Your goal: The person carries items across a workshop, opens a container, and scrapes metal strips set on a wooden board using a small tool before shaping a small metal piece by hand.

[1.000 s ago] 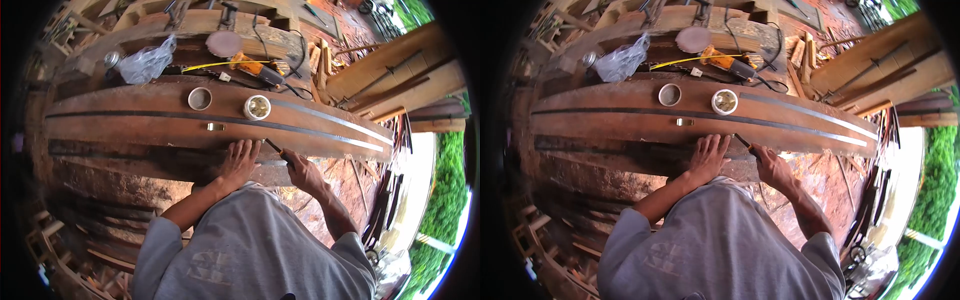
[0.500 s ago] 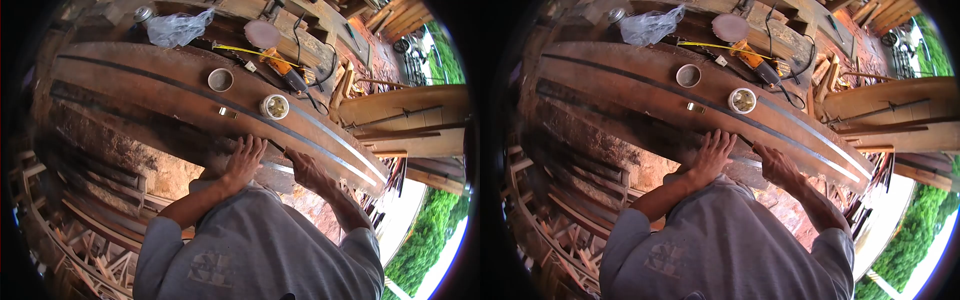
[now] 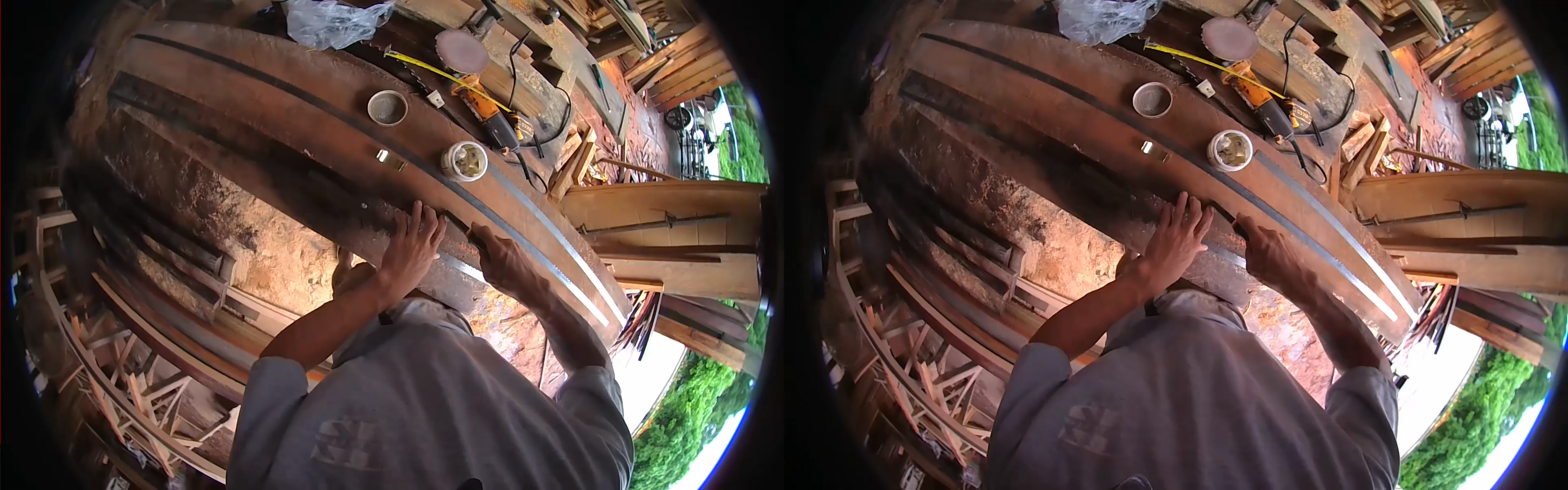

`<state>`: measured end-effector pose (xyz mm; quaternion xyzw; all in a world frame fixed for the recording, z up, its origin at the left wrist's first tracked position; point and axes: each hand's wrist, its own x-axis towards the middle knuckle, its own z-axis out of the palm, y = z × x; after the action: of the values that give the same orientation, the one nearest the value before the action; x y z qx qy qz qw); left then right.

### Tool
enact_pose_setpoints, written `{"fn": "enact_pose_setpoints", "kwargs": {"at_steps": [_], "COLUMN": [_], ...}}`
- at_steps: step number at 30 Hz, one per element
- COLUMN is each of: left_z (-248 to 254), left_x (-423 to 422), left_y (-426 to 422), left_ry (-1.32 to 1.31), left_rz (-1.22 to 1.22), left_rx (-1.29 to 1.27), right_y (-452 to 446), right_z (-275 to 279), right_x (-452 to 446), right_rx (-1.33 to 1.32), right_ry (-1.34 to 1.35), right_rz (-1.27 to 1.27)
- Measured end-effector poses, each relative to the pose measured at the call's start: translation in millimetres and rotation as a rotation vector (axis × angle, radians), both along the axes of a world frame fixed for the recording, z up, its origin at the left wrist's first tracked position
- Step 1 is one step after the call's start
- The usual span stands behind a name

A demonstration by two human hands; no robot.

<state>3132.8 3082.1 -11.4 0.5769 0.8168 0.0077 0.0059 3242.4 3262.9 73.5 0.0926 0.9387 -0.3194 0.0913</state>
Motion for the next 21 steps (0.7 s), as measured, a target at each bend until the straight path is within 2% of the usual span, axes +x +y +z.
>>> {"fn": "enact_pose_setpoints", "kwargs": {"at_steps": [6,9,13,15,16,18,21], "left_z": [-6,-5,-8,-6,-2,2,7], "left_x": [3,-2,-9,-13,-14,-10,16], "left_y": [1,2,-3,-4,-6,-4,6], "left_ry": [0.062,-0.013,-0.08,-0.107,-0.183,-0.255,-0.317], "left_rz": [0.018,-0.012,-0.064,-0.084,-0.068,-0.077,0.023], "left_rx": [0.005,0.036,0.053,0.076,0.125,0.171,0.255], "right_y": [-10,-4,-1,-1,0,0,-19], "right_z": [-15,-26,-11,19,22,25,6], "right_x": [11,14,23,36,47,72,108], "right_rx": [-0.074,-0.035,-0.056,-0.149,-0.147,-0.323,-0.474], "right_ry": [0.08,0.105,0.165,0.084,0.09,0.034,0.143], "right_rz": [-0.145,-0.146,-0.208,-0.467,-0.478,-0.747,-0.84]}}
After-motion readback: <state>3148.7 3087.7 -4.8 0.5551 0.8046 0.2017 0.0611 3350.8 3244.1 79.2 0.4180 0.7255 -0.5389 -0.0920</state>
